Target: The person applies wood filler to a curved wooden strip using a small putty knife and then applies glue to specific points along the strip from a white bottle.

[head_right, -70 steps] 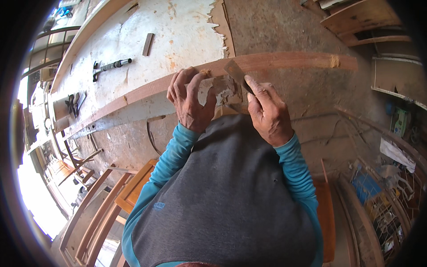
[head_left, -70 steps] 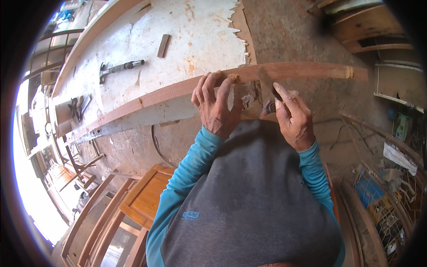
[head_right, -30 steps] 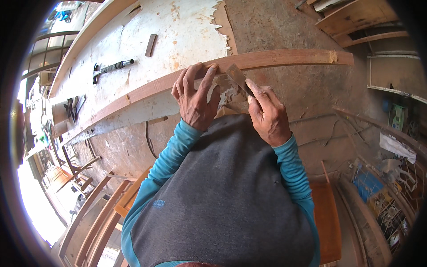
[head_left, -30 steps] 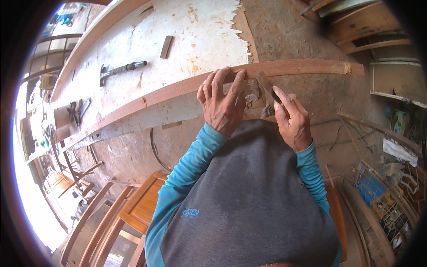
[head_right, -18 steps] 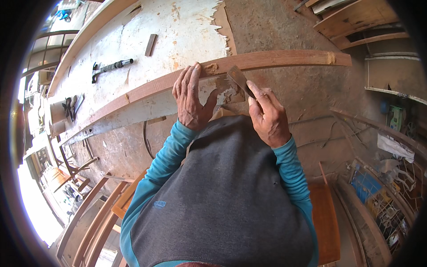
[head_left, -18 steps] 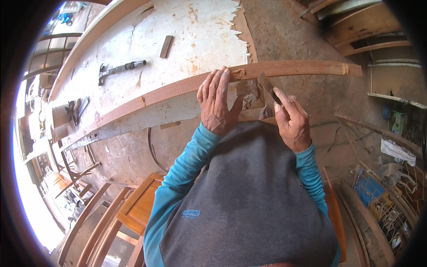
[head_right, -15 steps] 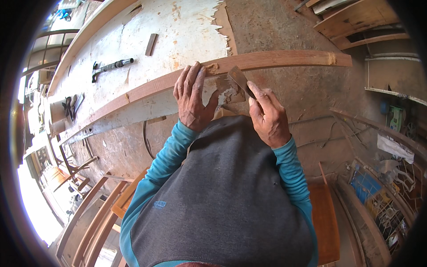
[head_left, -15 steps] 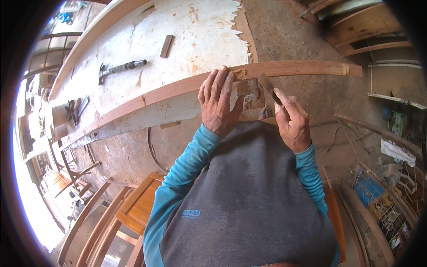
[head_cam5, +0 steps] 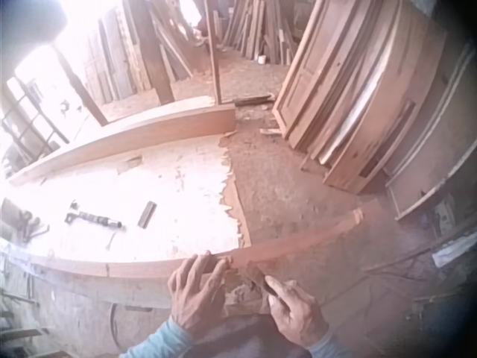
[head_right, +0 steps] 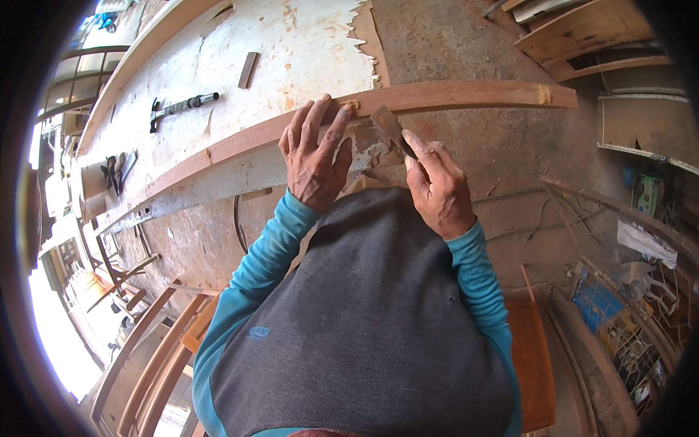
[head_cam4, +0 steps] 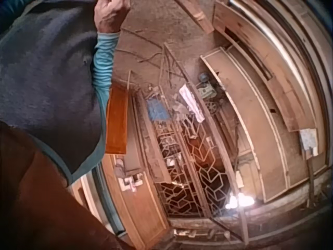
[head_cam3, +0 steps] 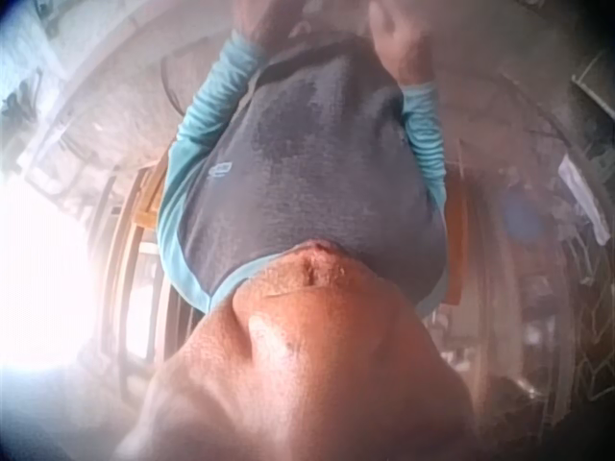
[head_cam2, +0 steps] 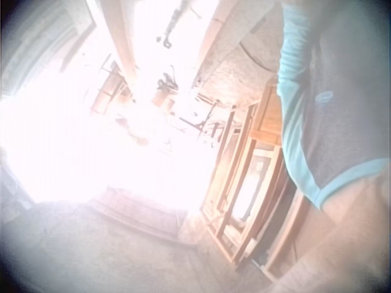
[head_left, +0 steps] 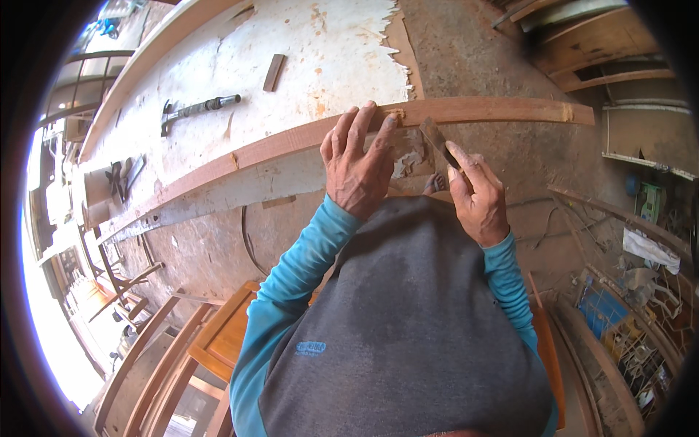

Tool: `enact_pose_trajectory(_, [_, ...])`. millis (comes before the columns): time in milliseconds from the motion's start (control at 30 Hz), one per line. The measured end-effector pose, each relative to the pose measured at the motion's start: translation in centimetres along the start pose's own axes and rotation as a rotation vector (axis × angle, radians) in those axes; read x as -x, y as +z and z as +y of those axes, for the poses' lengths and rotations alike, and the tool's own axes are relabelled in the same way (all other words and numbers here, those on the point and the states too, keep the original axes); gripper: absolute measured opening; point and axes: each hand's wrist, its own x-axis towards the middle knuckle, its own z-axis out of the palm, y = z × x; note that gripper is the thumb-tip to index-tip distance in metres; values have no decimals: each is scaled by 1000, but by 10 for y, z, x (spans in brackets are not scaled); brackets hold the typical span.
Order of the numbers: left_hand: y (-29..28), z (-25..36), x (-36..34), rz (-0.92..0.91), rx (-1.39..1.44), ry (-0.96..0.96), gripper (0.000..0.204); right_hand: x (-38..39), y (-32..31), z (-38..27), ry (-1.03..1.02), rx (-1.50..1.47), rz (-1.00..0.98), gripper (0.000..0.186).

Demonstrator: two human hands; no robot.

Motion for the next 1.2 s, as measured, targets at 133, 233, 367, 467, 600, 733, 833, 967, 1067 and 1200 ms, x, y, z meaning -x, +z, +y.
enact_pose_trajectory(133, [1,-6,1,18,-9,34,62,-1,3,0,-35,-15,21,44])
enact_pose_trajectory(233, [-3,-4,-3,21,-34,35,63,-1,2,0,-16,-14,4,44])
enact_pose_trajectory(367, [-5,-2,-8,-6,-54,34,67,-3,3,-1,-39,1,-3,44])
enact_pose_trajectory(467, [-4,-9,-1,-37,-108,72,70,-2,5,-2,-48,12,-6,44])
enact_pose_trajectory(600, [-5,-16,-1,2,3,50,77,-2,7,-7,-27,13,56,45])
enact_pose_trajectory(733, [-11,-26,-3,21,-40,-73,87,-4,26,-14,-69,-58,-25,52])
enact_pose_trajectory(833, [-14,-37,-4,-10,-74,-108,92,-10,47,-28,-167,-19,-61,56])
enact_pose_trajectory(967, [-13,-39,0,9,-46,-118,92,-15,70,-37,-174,89,-111,60])
enact_pose_trajectory(1067, [-10,-41,0,38,-51,-111,91,-16,69,-41,-146,131,-45,60])
enact_pose_trajectory(1200, [-6,-44,3,58,-51,-95,90,-17,56,-43,19,167,42,56])
